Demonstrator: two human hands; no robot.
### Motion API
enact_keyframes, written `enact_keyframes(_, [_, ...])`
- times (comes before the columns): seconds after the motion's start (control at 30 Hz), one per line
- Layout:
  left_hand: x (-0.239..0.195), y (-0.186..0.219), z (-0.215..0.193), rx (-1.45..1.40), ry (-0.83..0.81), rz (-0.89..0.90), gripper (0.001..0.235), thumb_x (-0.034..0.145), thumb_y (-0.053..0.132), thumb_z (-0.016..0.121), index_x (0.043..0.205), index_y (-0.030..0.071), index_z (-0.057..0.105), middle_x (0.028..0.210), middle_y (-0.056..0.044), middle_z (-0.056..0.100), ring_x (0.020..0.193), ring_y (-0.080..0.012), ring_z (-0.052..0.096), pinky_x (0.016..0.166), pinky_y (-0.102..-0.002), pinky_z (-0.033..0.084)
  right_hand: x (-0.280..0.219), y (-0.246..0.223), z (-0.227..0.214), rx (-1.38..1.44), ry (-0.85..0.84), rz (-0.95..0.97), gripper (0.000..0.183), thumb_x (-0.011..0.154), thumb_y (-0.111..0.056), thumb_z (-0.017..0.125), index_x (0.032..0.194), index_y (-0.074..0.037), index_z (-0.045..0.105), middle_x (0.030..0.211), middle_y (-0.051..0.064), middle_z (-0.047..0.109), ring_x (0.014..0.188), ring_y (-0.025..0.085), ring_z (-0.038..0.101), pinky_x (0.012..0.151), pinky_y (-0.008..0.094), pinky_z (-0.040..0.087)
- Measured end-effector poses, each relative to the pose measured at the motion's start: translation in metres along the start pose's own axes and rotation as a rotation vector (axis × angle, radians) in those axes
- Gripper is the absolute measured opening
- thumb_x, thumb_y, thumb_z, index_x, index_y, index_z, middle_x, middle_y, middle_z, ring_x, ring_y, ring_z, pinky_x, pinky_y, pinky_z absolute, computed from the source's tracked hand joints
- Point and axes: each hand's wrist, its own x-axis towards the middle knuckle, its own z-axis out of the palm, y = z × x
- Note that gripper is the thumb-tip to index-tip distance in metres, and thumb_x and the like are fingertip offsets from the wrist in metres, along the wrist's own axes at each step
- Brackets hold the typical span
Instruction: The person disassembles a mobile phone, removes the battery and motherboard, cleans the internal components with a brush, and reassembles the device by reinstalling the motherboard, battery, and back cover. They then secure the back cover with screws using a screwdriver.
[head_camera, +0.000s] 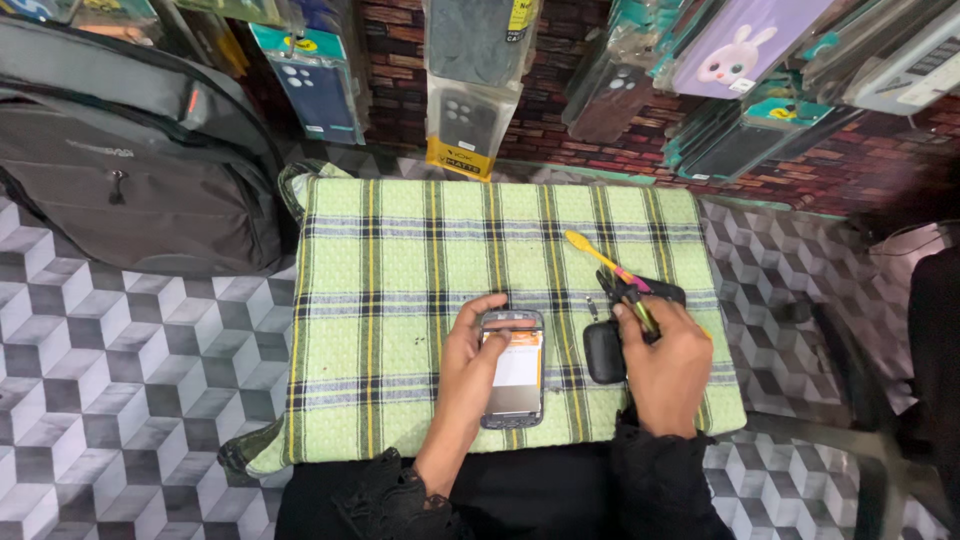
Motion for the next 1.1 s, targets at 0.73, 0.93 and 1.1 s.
enact_keyframes(0.73, [0.001,-0.005,0.001,-0.073,-0.046,0.086,0.034,0.098,0.005,0.057,0.132,0.005,0.055,0.113,-0.016,0.076,0.101,-0.0177,0.071,0.085,-0.029,0.058,-0.005,-0.020,0.020,0.154,-0.170,-0.245,0.045,0.086,-0.012,0.077,0.128,-0.004,0.066,0.106,0.016,0.074,0.095,0.030,0.074,0.075,0.038,0.058])
enact_keyframes(0.93, [0.002,-0.005,0.001,-0.021,-0.039,0.109,0.031,0.100,0.007,0.057,0.130,0.004,0.057,0.114,-0.014,0.076,0.099,-0.0158,0.072,0.083,-0.027,0.058,0.006,-0.004,0.018,-0.071,0.116,-0.247,0.023,0.094,-0.013,0.075,0.115,-0.008,0.070,0.111,0.014,0.073,0.106,0.034,0.066,0.092,0.045,0.051])
enact_keyframes(1.1, [0.000,-0.005,0.001,0.040,-0.036,0.046,0.032,0.097,0.008,0.057,0.129,0.005,0.058,0.113,-0.011,0.077,0.091,-0.0161,0.073,0.072,-0.028,0.060,0.020,0.029,0.015,-0.249,0.203,-0.199,0.028,0.097,-0.006,0.065,0.124,-0.007,0.068,0.125,0.017,0.070,0.121,0.039,0.058,0.096,0.054,0.039])
